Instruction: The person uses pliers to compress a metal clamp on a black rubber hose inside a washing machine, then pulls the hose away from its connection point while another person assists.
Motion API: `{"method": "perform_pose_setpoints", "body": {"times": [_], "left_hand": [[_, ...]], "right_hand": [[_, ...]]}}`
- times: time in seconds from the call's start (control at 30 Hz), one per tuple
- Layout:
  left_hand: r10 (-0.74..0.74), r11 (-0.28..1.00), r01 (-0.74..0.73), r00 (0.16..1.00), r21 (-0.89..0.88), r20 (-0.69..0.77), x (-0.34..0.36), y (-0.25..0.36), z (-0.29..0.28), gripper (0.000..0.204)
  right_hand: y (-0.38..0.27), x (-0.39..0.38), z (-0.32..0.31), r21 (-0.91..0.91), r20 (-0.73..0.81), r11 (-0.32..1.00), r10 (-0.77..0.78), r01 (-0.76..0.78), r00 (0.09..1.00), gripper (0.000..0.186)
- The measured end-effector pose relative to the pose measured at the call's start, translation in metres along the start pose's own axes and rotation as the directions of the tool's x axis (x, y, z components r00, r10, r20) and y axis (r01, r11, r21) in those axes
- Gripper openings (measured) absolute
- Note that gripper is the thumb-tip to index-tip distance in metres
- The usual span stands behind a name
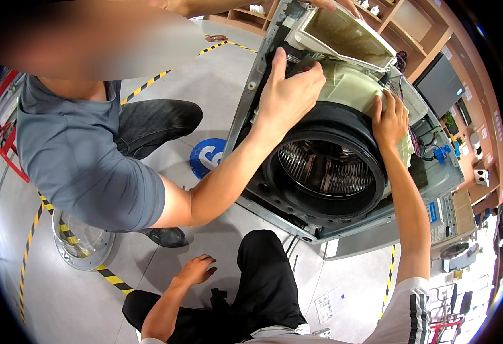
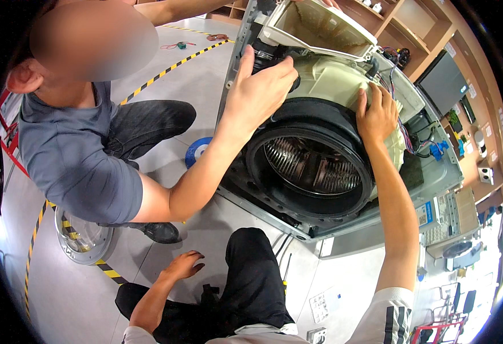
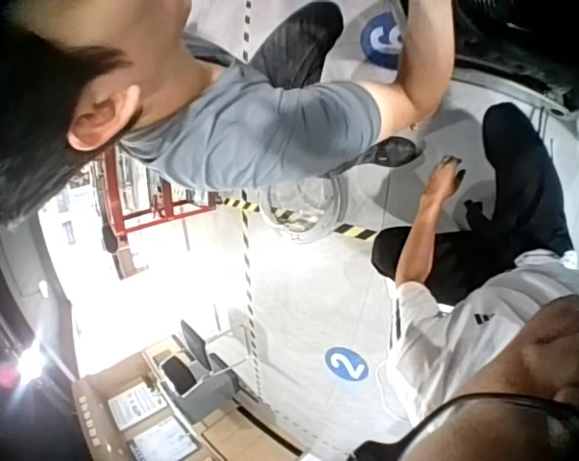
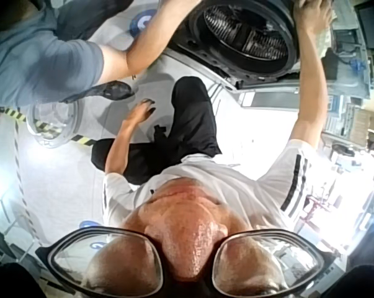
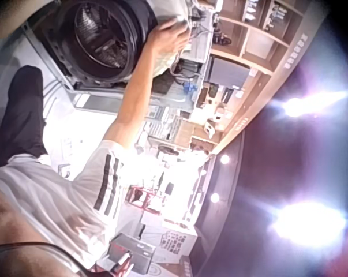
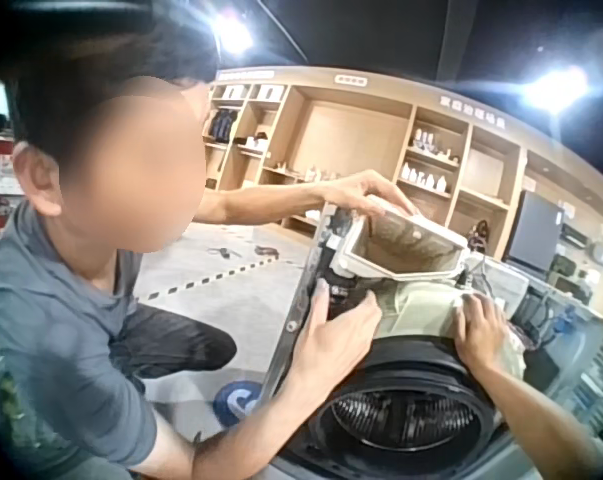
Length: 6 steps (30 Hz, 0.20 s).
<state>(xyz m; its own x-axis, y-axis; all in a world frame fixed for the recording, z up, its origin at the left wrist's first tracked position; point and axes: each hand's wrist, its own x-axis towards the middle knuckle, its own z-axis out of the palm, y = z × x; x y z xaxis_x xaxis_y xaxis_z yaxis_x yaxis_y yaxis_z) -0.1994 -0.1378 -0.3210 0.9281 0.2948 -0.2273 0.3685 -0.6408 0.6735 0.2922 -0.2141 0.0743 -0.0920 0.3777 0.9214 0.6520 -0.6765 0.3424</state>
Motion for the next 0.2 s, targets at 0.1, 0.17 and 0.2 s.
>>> {"method": "perform_pose_setpoints", "body": {"times": [0.1,0.17,0.2], "left_hand": [[0.007,1.000,-0.007,1.000,0.000,0.006,-0.0001,0.0013,-0.0016,0.035],[0.006,1.000,-0.006,1.000,-0.001,0.010,0.0012,-0.0005,0.0005,0.035],[0.007,1.000,-0.007,1.000,-0.005,0.008,0.0011,-0.0017,0.0017,0.035]], "right_hand": [[-0.0005,-0.0002,-0.0010,0.001,0.004,1.000,0.000,0.000,1.000,0.030],[-0.0019,0.0001,-0.0024,0.005,0.009,1.000,0.005,-0.005,1.000,0.030],[-0.0029,0.0003,-0.0032,0.009,0.013,1.000,0.011,-0.011,1.000,0.031]]}}
